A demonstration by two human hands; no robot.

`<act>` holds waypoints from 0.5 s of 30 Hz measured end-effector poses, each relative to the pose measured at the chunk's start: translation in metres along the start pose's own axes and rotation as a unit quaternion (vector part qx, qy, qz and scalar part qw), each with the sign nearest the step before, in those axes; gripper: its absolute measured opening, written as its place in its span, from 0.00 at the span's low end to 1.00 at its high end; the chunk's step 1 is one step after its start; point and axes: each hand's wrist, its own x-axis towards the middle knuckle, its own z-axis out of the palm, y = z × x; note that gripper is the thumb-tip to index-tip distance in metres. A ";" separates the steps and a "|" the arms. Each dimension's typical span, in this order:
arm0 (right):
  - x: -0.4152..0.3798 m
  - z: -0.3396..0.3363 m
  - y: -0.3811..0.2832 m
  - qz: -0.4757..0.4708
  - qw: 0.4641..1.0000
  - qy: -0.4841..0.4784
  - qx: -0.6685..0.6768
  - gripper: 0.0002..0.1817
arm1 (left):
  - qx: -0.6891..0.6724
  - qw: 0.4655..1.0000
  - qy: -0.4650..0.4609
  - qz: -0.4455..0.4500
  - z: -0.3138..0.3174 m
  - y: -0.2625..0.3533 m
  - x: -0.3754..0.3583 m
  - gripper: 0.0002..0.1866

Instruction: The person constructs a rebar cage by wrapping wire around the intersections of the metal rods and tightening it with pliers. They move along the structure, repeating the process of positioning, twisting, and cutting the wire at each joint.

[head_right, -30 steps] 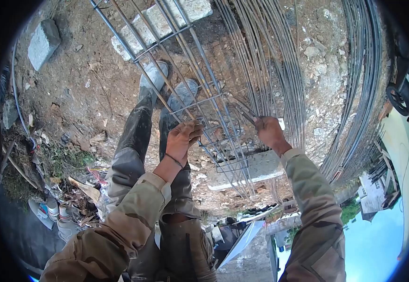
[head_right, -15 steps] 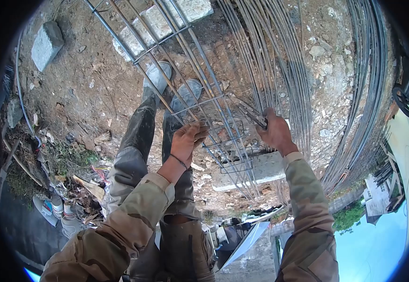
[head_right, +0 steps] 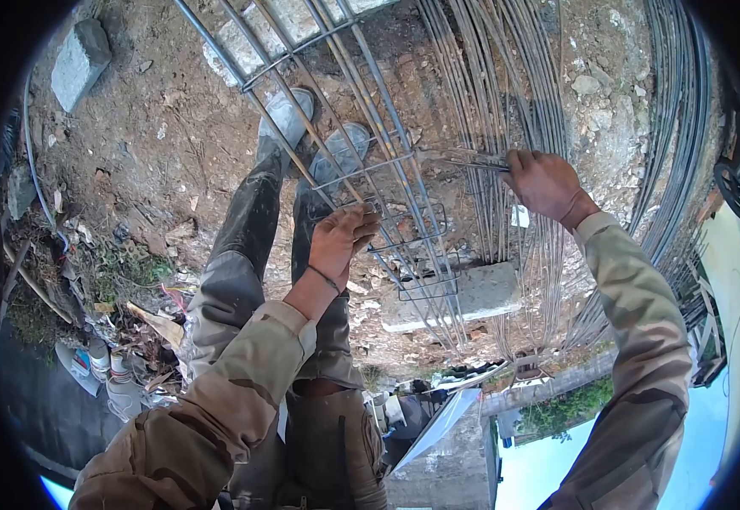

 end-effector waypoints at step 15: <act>0.023 -0.073 -0.021 0.112 0.962 -0.217 0.124 0.23 | -0.033 0.999 -0.011 -0.011 0.010 0.010 -0.005 0.19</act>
